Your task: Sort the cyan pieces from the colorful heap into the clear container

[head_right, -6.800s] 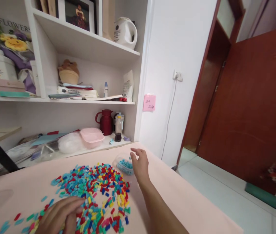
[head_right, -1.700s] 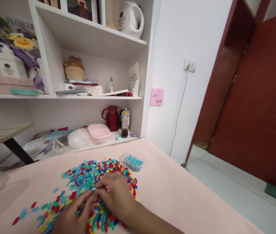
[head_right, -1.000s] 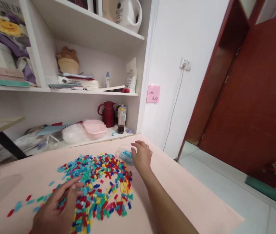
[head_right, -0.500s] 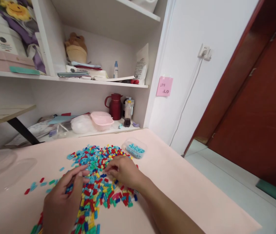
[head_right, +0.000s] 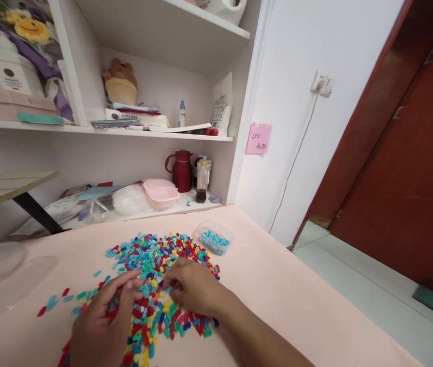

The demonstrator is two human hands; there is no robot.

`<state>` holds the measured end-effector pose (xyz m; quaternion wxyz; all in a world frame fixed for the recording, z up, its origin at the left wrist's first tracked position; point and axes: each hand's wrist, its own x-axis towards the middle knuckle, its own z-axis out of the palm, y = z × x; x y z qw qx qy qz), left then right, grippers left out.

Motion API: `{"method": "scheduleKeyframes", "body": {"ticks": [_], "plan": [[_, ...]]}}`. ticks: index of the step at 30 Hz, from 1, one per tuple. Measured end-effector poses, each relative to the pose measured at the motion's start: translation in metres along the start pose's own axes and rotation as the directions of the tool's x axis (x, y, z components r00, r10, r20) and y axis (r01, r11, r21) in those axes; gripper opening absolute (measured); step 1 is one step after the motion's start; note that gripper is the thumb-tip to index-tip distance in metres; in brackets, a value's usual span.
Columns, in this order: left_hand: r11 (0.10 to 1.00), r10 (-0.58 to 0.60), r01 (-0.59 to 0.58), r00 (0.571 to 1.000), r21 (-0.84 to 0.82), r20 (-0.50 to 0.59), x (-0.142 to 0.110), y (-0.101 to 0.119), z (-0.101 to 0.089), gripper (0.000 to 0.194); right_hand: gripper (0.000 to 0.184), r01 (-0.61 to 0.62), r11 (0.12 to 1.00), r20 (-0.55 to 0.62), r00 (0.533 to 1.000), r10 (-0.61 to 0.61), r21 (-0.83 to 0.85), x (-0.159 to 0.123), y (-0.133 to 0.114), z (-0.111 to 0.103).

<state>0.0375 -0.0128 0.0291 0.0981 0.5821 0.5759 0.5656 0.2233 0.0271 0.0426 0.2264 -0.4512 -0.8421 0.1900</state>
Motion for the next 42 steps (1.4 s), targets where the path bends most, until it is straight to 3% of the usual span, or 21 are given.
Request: {"method": "scheduleKeyframes", "body": {"ticks": [6,13,18,21,28,32,35,39,41,42], "plan": [[1.0,0.011,-0.012,0.999,0.021,0.053,0.001,0.001,-0.003,0.025,0.033,-0.02,0.994,-0.036,0.999,0.017,-0.104,0.004,0.007,0.002],[0.999,0.035,-0.035,0.999,0.024,0.008,0.0,-0.003,0.002,0.027,0.025,-0.079,0.988,-0.147,0.987,0.059,-0.132,0.006,0.011,0.002],[1.0,-0.005,0.005,1.0,0.005,0.021,0.0,-0.004,0.003,0.026,0.016,-0.078,0.994,-0.112,0.991,0.068,-0.079,0.007,0.011,0.002],[0.999,-0.029,0.03,0.999,-0.025,0.024,-0.001,0.0,0.003,0.026,0.022,-0.08,0.991,-0.099,0.993,0.069,-0.107,0.006,0.012,0.003],[1.0,-0.026,0.026,0.999,0.0,0.038,-0.002,0.001,0.004,0.026,0.018,-0.021,0.99,-0.028,0.999,0.017,-0.137,0.007,0.011,0.004],[1.0,-0.011,0.01,0.997,0.022,0.073,-0.002,-0.008,0.008,0.027,0.015,-0.051,0.986,-0.011,0.999,0.05,-0.16,0.008,0.008,0.004],[0.997,0.071,-0.073,0.992,0.024,0.101,0.003,-0.023,0.012,0.028,0.015,-0.078,0.993,-0.032,0.997,0.075,-0.088,0.01,0.007,0.004],[0.964,0.262,-0.266,0.95,0.001,0.172,0.01,-0.043,0.019,0.026,0.015,-0.101,0.989,-0.142,0.983,0.117,0.111,0.01,0.001,0.0],[0.958,0.287,-0.286,0.932,-0.035,0.221,0.01,-0.046,0.022,0.027,0.015,-0.086,0.961,-0.175,0.975,0.135,0.262,0.009,-0.005,-0.003],[0.961,0.275,-0.271,0.945,-0.05,0.175,0.009,-0.046,0.024,0.028,0.013,-0.077,0.934,-0.17,0.975,0.144,0.349,0.008,-0.008,-0.005]]}}
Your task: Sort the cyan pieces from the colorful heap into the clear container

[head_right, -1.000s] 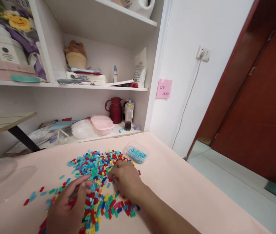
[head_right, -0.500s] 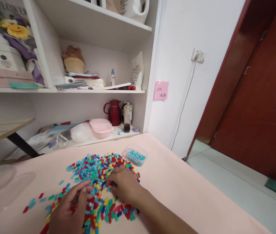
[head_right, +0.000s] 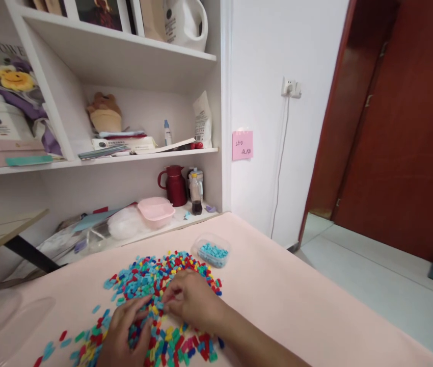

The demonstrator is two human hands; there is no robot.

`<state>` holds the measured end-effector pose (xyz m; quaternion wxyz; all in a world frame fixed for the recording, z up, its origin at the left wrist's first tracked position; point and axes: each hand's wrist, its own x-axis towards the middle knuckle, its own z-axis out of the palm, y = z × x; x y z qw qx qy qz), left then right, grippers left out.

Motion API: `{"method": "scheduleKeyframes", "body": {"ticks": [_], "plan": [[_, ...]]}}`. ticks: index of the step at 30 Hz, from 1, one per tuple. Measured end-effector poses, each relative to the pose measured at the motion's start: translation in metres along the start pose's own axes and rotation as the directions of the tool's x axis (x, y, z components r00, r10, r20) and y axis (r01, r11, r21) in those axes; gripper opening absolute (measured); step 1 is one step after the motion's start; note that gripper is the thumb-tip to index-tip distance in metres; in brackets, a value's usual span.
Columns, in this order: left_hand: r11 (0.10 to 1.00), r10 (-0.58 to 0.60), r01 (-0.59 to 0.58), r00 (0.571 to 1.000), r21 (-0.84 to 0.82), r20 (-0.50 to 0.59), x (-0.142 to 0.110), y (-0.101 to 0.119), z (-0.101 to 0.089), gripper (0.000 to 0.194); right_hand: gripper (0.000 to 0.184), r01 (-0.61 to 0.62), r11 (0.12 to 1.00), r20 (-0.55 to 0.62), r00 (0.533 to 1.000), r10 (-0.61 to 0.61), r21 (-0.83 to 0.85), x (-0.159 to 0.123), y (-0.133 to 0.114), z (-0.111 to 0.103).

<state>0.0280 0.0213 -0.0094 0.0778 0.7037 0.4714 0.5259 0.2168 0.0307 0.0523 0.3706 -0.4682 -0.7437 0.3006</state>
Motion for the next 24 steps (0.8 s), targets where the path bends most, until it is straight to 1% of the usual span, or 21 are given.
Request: {"method": "scheduleKeyframes", "body": {"ticks": [3,6,9,13,16,20,22,24], "plan": [[0.999,-0.002,-0.002,0.995,-0.041,-0.095,-0.001,0.01,0.003,0.026,0.008,-0.076,0.965,0.062,0.996,0.063,0.252,-0.003,-0.007,0.0],[0.999,0.004,-0.009,0.993,-0.038,-0.122,0.001,0.024,0.0,0.026,0.021,-0.204,0.88,0.138,0.978,0.159,0.429,-0.004,-0.011,0.003],[1.0,0.01,-0.013,0.993,-0.029,-0.121,0.004,0.03,-0.006,0.027,0.033,-0.311,0.776,0.191,0.95,0.246,0.549,-0.005,-0.014,0.004],[0.995,0.093,-0.092,0.995,0.036,-0.022,0.005,0.024,-0.013,0.031,0.033,-0.362,0.684,0.238,0.932,0.273,0.633,-0.007,-0.02,0.001],[0.986,0.128,-0.128,0.992,0.11,0.001,0.002,0.019,-0.016,0.033,0.034,-0.361,0.651,0.26,0.932,0.252,0.668,-0.009,-0.021,-0.001],[0.989,0.095,-0.096,0.995,0.113,0.017,-0.002,0.02,-0.016,0.034,0.035,-0.374,0.627,0.278,0.928,0.25,0.683,-0.009,-0.019,0.0],[0.993,0.077,-0.079,0.997,0.084,0.029,-0.002,0.025,-0.014,0.033,0.036,-0.385,0.615,0.287,0.923,0.257,0.688,-0.009,-0.017,0.001],[0.997,0.067,-0.067,0.998,0.034,0.018,-0.001,0.032,-0.012,0.032,0.036,-0.379,0.619,0.292,0.925,0.243,0.688,-0.008,-0.016,0.002]]}}
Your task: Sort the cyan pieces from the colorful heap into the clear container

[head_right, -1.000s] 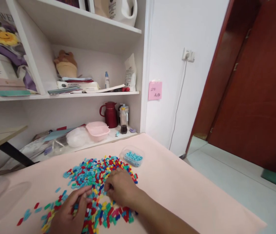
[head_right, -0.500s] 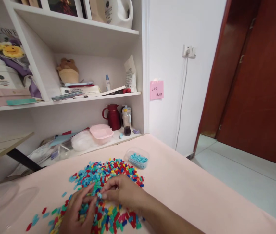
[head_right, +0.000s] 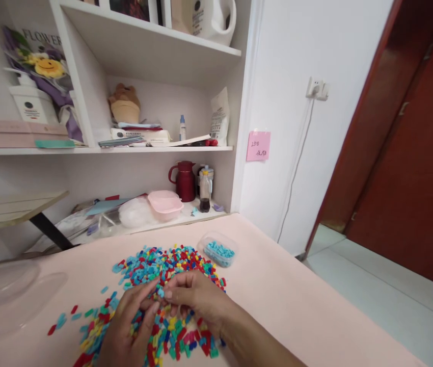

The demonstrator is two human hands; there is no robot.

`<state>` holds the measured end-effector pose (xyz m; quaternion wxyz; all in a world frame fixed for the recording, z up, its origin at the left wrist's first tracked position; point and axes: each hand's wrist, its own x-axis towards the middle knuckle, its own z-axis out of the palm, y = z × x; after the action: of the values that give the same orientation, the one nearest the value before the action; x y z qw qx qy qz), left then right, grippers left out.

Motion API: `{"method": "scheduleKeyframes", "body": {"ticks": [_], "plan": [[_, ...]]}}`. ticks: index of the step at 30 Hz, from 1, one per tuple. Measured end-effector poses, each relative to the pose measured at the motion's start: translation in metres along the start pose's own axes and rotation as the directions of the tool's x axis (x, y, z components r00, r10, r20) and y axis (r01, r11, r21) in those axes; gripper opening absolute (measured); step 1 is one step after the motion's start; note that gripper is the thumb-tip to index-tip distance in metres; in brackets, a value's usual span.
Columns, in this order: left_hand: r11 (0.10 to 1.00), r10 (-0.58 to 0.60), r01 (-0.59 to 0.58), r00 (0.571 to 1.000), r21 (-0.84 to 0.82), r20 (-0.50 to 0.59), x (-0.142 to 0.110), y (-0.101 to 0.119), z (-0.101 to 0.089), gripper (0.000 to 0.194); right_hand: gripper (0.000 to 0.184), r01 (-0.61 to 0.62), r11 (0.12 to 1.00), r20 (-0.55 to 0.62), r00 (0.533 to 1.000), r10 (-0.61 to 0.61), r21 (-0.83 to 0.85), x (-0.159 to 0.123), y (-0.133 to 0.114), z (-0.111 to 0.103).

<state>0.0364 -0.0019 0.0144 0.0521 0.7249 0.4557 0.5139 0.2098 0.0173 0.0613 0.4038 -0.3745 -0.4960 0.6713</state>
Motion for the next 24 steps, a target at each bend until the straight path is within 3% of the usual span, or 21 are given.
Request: {"method": "scheduleKeyframes", "body": {"ticks": [4,8,11,16,24], "plan": [[0.995,0.036,-0.037,0.999,-0.088,-0.015,0.004,0.009,-0.002,0.03,0.037,0.017,0.999,0.038,0.999,-0.015,-0.046,0.0,0.0,0.0],[0.993,0.108,-0.106,0.994,-0.057,0.019,0.005,0.009,-0.005,0.02,0.038,-0.037,0.999,0.047,0.998,0.039,-0.036,-0.003,-0.003,0.002],[0.997,0.027,-0.029,0.999,-0.066,-0.024,0.003,0.009,-0.005,0.019,0.037,-0.034,0.999,0.052,0.998,0.034,-0.008,-0.004,-0.004,0.001],[0.995,-0.028,0.03,0.999,-0.099,0.03,0.002,0.013,-0.005,0.022,0.037,-0.007,1.0,0.074,0.997,0.007,-0.001,-0.002,-0.001,-0.001],[0.979,-0.199,0.196,0.979,-0.052,-0.042,-0.002,0.012,0.0,0.028,0.042,0.045,0.999,0.076,0.996,-0.044,-0.009,-0.005,-0.002,0.005]]}}
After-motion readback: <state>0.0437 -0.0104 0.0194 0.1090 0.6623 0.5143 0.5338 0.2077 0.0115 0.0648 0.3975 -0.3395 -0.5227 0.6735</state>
